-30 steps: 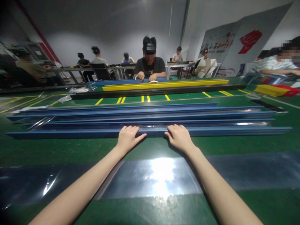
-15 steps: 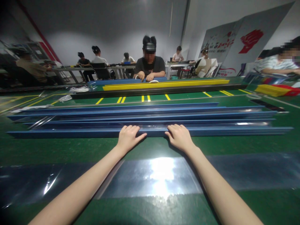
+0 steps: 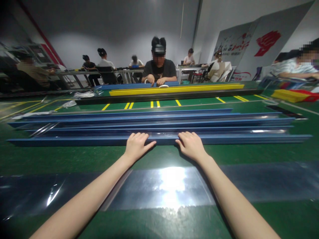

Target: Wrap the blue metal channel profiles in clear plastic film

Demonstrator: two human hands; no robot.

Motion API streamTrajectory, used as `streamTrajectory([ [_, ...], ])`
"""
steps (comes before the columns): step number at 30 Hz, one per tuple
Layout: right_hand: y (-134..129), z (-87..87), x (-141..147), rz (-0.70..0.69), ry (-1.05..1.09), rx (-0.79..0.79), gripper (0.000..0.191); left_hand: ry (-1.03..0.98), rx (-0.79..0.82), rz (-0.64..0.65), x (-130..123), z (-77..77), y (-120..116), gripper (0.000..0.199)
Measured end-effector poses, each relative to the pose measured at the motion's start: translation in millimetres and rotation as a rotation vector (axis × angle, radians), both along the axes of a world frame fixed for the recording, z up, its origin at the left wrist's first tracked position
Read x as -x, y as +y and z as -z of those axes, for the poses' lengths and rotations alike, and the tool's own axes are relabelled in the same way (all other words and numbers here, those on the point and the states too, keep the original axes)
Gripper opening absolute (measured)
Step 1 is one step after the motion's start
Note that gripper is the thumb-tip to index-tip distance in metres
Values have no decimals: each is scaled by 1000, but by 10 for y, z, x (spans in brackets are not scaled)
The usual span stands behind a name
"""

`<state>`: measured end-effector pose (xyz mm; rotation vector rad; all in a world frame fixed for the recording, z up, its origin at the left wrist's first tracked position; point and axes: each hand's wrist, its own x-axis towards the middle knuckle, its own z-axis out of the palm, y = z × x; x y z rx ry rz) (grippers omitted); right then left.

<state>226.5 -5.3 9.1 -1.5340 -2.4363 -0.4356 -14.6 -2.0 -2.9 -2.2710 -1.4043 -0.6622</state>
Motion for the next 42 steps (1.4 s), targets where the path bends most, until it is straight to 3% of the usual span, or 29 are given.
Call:
streamTrajectory([
  [42,-8,-5,3,-1,-1,-12,29,-4,-4,5,-2,1,3,39],
])
